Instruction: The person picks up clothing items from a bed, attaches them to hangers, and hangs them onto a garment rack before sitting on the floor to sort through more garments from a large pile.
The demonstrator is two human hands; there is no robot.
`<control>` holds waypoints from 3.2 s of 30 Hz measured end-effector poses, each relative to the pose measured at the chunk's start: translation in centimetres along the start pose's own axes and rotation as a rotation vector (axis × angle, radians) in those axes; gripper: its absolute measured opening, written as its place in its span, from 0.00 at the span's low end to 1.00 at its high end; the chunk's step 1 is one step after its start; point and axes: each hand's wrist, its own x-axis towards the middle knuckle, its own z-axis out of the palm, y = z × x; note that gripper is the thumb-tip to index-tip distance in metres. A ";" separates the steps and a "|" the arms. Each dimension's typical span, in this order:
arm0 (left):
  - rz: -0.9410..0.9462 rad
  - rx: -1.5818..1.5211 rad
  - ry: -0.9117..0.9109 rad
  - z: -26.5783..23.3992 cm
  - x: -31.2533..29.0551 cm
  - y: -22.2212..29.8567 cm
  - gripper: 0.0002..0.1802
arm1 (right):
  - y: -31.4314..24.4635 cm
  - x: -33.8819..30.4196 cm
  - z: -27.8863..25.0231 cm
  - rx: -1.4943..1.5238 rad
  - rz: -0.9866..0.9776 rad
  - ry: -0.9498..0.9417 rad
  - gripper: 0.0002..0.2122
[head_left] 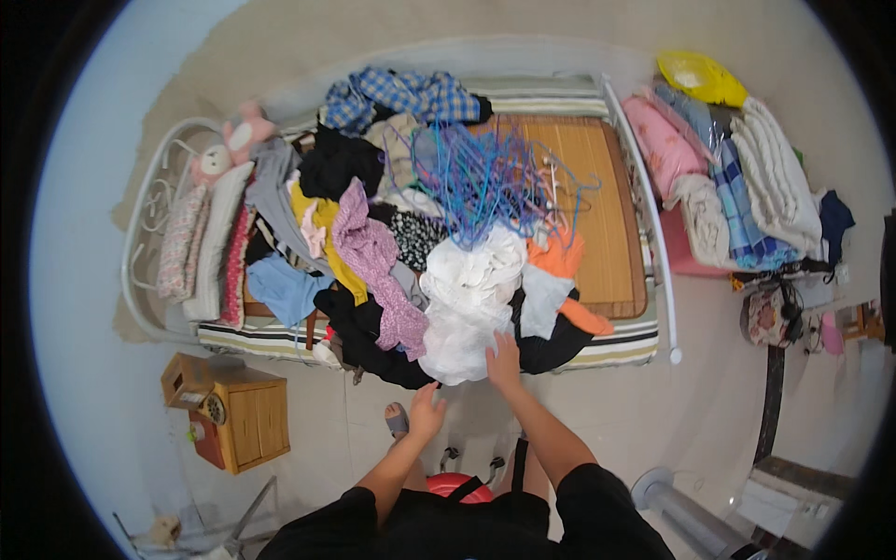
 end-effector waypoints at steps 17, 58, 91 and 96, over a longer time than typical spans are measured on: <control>0.755 0.584 0.276 8.8 13.0 -22.9 0.26 | 14.3 -6.3 16.8 -0.589 -0.490 0.296 0.20; 0.320 0.007 0.294 -1.9 3.7 -20.8 0.49 | 5.5 -7.0 2.8 0.595 0.032 0.215 0.09; 0.155 -0.977 1.133 -12.6 23.5 -23.1 0.15 | -10.8 17.0 -1.5 0.599 -0.410 0.475 0.15; 0.272 -0.649 0.888 -11.3 22.5 -18.7 0.35 | -7.1 16.4 0.2 -0.366 -0.420 0.588 0.30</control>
